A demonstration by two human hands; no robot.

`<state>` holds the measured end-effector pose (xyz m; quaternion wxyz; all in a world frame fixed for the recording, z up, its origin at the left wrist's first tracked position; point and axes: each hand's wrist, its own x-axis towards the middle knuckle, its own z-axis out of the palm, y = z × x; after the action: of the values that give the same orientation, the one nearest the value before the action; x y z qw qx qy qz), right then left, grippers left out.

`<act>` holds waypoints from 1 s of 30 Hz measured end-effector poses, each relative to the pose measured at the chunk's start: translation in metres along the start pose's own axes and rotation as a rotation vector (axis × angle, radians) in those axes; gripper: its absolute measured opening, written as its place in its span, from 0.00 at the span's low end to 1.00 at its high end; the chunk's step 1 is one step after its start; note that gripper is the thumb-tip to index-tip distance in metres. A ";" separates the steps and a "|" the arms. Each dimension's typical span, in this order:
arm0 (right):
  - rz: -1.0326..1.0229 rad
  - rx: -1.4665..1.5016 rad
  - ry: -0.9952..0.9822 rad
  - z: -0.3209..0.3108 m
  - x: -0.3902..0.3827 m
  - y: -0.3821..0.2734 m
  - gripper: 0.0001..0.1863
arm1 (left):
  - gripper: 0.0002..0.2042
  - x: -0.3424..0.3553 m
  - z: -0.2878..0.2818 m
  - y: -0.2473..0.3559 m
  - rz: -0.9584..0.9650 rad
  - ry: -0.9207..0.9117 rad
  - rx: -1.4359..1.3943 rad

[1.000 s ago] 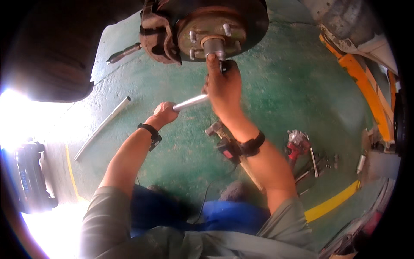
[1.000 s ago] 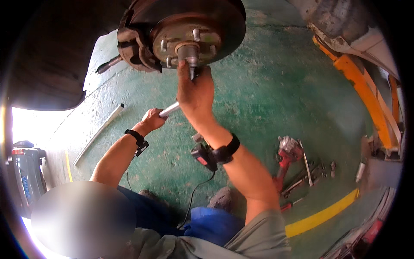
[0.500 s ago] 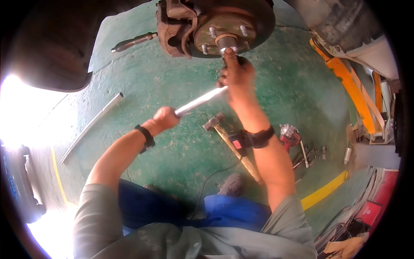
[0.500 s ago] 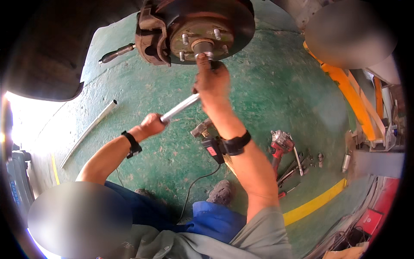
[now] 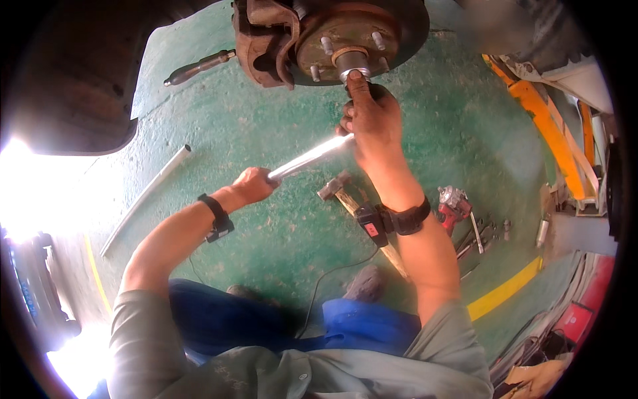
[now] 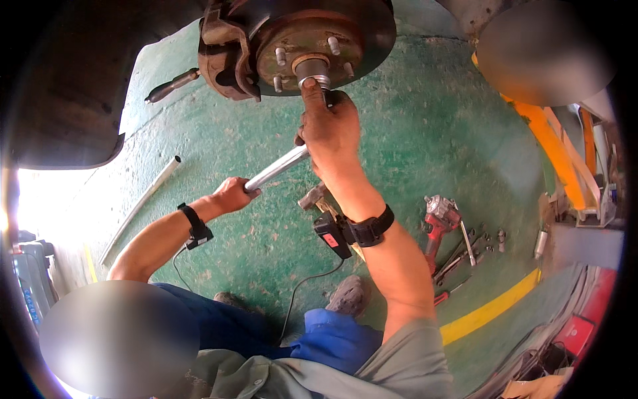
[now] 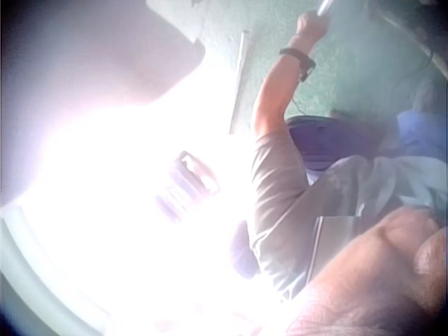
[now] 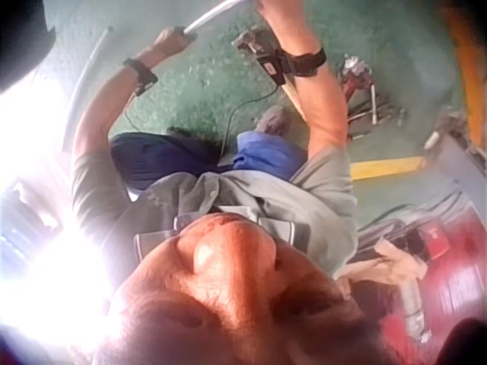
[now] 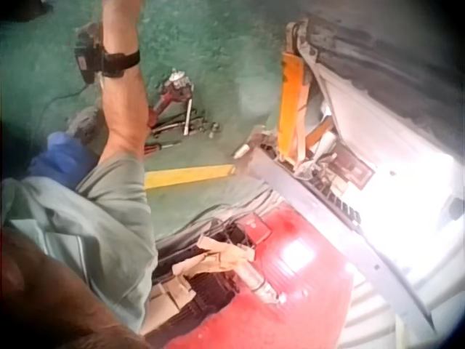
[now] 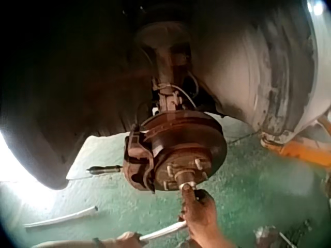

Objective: The person uses a screwdriver and a lug wrench to remove components from the wheel hub assembly. The person then leverages a long metal bar to loosen and remove the central axle nut from the brake assembly.

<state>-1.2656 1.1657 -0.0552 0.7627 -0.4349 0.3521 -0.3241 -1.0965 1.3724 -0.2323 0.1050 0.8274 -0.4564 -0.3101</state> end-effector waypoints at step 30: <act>-0.092 0.058 -0.033 0.018 0.001 0.024 0.22 | 0.14 0.027 -0.032 -0.041 0.046 0.204 0.207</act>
<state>-1.2456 1.1827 -0.0704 0.7650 -0.4338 0.3097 -0.3615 -1.0385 1.3699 -0.2373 0.0719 0.8502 -0.4920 -0.1731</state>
